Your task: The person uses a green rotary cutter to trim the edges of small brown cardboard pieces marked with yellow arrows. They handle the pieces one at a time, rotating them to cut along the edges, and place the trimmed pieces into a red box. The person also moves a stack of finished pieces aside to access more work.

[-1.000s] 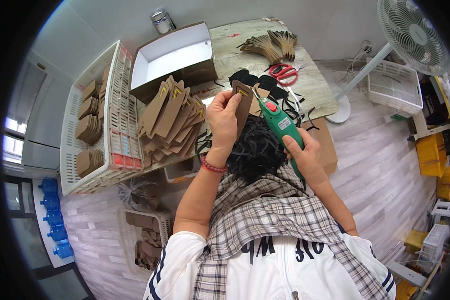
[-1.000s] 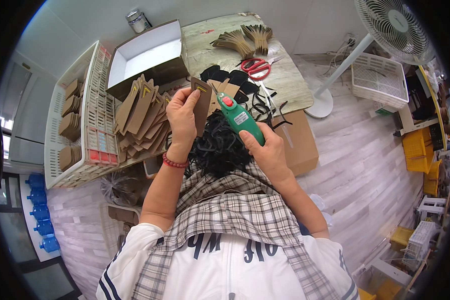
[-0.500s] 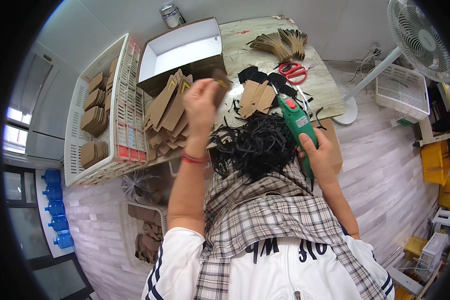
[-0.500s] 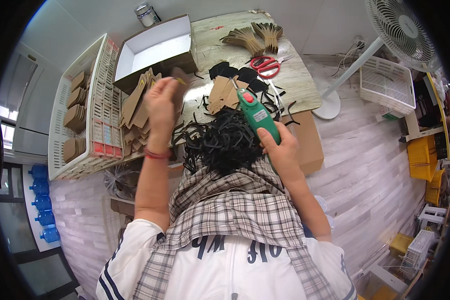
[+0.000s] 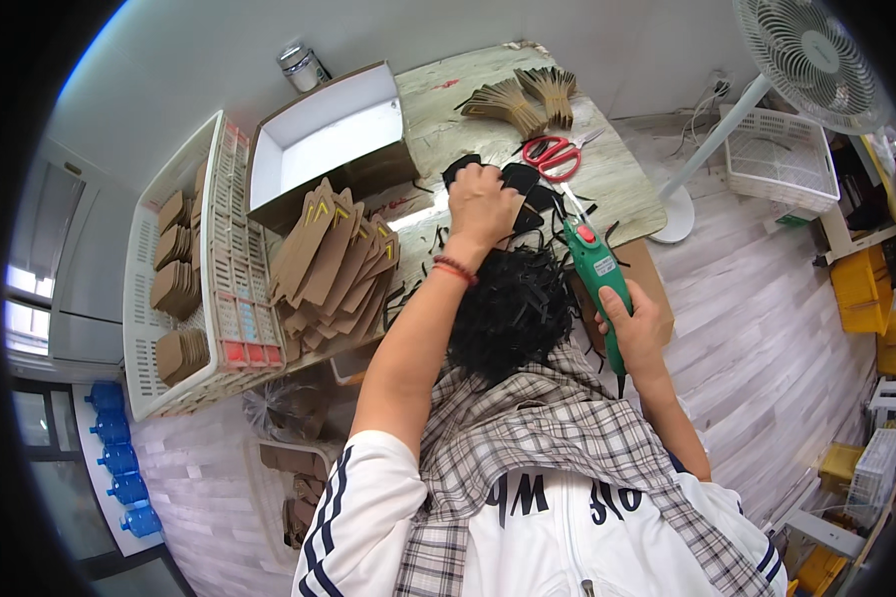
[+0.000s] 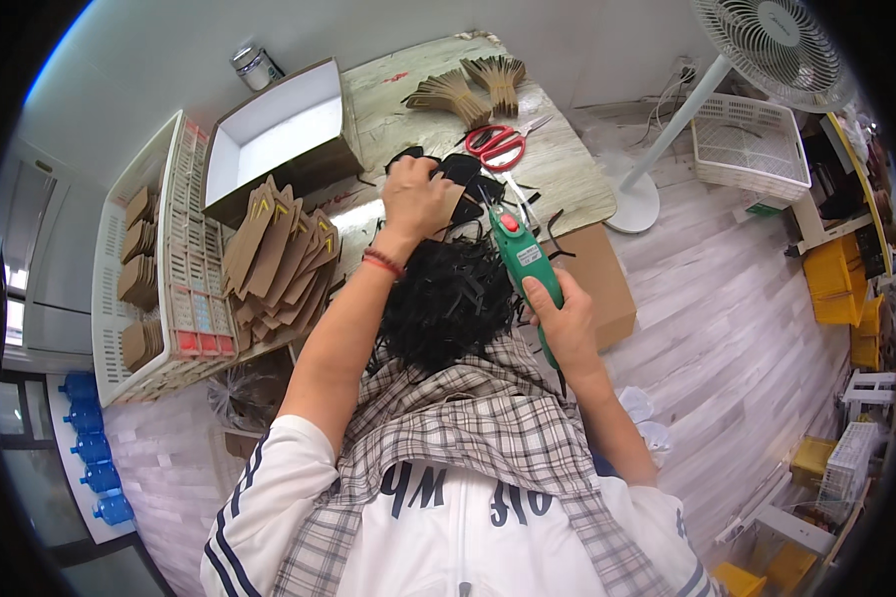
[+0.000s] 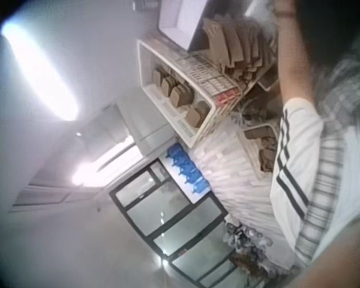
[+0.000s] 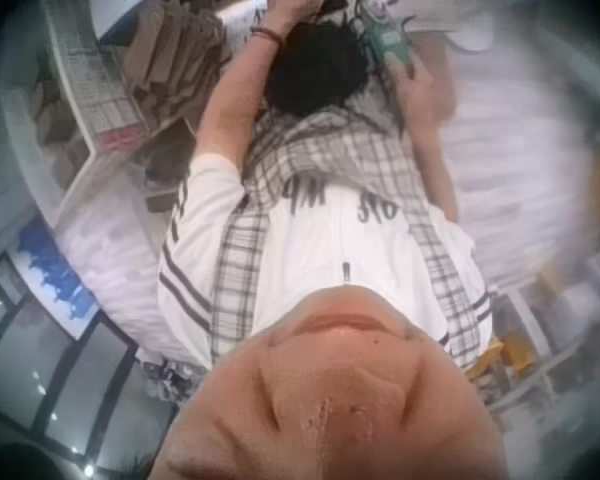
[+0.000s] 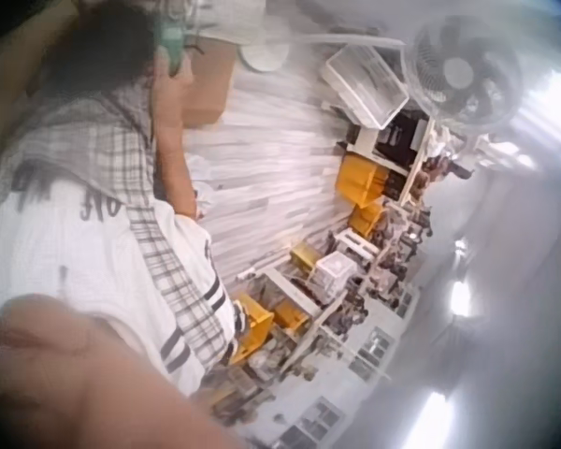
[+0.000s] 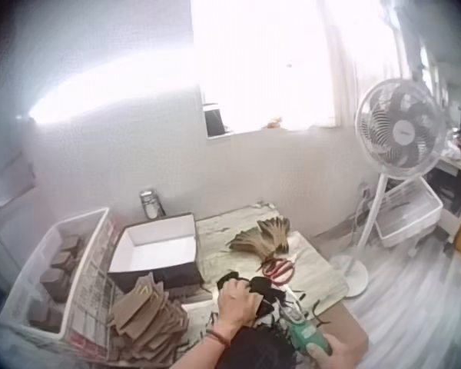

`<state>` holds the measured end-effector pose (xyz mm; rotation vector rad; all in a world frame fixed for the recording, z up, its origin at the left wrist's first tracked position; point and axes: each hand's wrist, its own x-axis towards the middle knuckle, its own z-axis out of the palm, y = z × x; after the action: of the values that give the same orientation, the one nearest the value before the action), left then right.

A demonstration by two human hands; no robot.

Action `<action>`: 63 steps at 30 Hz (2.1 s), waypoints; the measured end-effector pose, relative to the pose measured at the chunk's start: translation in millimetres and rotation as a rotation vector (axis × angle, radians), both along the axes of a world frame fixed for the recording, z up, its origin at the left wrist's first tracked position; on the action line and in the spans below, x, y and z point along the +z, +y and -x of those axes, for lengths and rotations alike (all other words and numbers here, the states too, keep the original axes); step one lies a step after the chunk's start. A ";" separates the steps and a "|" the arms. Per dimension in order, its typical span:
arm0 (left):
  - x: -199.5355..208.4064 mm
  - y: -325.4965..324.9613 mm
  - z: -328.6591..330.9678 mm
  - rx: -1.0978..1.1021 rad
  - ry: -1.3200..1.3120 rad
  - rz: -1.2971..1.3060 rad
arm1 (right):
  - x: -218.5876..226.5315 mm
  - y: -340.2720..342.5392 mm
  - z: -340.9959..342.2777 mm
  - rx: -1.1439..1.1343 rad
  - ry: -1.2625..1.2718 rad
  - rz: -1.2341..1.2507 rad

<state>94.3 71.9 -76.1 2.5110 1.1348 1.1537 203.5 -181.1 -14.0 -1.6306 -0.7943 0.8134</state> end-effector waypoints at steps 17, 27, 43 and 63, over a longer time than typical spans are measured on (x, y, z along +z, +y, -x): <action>38.2 -24.2 36.5 -0.216 -1.273 0.866 | 5.3 22.9 13.4 0.018 -0.021 0.008; 58.0 -61.5 44.3 -0.239 -1.623 1.070 | 14.1 22.3 35.3 0.114 -0.056 -0.014; 47.9 -89.0 34.0 -0.235 -1.470 1.154 | 18.2 18.2 32.3 0.107 -0.033 -0.049; 63.4 -79.2 60.8 -0.279 -1.089 0.854 | 13.4 12.1 22.1 0.195 -0.069 -0.086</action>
<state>33.5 -7.3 -12.7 1.0625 0.6730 1.2707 181.3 -169.0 -0.6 -1.5277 -1.0351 0.8508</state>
